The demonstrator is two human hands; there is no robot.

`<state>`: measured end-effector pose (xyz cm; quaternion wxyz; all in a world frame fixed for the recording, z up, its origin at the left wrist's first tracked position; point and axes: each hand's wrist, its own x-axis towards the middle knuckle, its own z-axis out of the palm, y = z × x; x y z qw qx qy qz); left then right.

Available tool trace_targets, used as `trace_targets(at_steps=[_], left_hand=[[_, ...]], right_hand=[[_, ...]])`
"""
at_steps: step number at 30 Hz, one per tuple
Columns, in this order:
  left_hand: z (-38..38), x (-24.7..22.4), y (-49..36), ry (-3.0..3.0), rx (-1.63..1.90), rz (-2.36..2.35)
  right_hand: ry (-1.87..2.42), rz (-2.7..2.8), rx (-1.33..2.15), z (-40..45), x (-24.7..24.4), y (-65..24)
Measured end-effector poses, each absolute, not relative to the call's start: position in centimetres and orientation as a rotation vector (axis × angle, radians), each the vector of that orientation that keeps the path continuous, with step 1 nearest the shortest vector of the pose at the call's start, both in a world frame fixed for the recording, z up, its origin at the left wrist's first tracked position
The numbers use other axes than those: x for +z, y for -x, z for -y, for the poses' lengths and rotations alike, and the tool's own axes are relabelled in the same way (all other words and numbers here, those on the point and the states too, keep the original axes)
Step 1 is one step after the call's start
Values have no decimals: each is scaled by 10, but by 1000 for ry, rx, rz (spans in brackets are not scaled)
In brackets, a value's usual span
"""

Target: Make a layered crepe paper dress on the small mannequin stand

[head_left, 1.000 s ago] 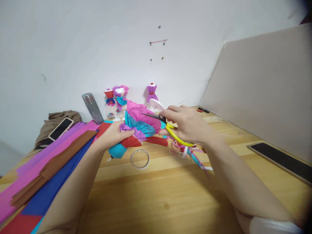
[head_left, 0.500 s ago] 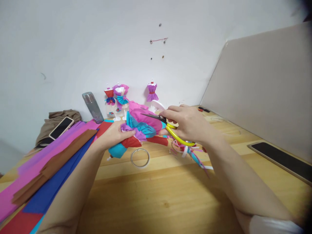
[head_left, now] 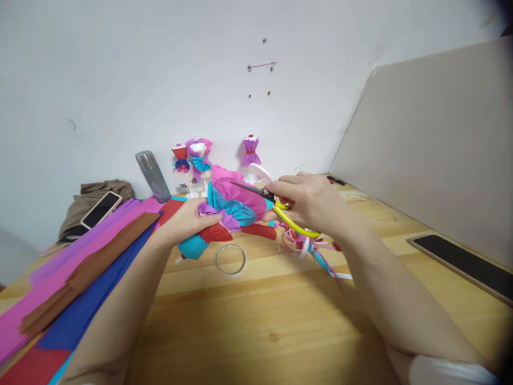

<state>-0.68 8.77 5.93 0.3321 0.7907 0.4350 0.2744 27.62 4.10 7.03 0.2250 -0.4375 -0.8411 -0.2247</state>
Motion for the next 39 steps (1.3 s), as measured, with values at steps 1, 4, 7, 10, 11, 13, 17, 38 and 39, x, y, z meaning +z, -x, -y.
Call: trace_targets(at_steps=[1,4,7,10,11,13,17,38,39], left_hand=[[-88,59,7,-2071,722,-1133],[-88,60,6,-2077,747,-1129],[-87,60,5,-2071,760,-1101],[-87,61,5,-2074,760,-1079],[-87,61,5,-2078,761,-1085],[-87,61,5,-2086,764,-1104],[-88,60,6,-2085,765,-1108],[-89,57,7,-2207,761,-1128],[-89,57,7,-2214,761,-1137]], right_hand=[[1208,2315,-638,-41,69,-277],[1213,2296,-685,-43,67,-279],[1207,2285,-712,-44,67,-279],[1195,2273,-721,-43,67,-277],[1194,2271,-714,-43,67,-277],[1196,2275,-688,-41,68,-275],[1201,2307,-650,-38,71,-273],[1178,2334,-745,-32,75,-273],[1170,2331,-755,-31,76,-273]])
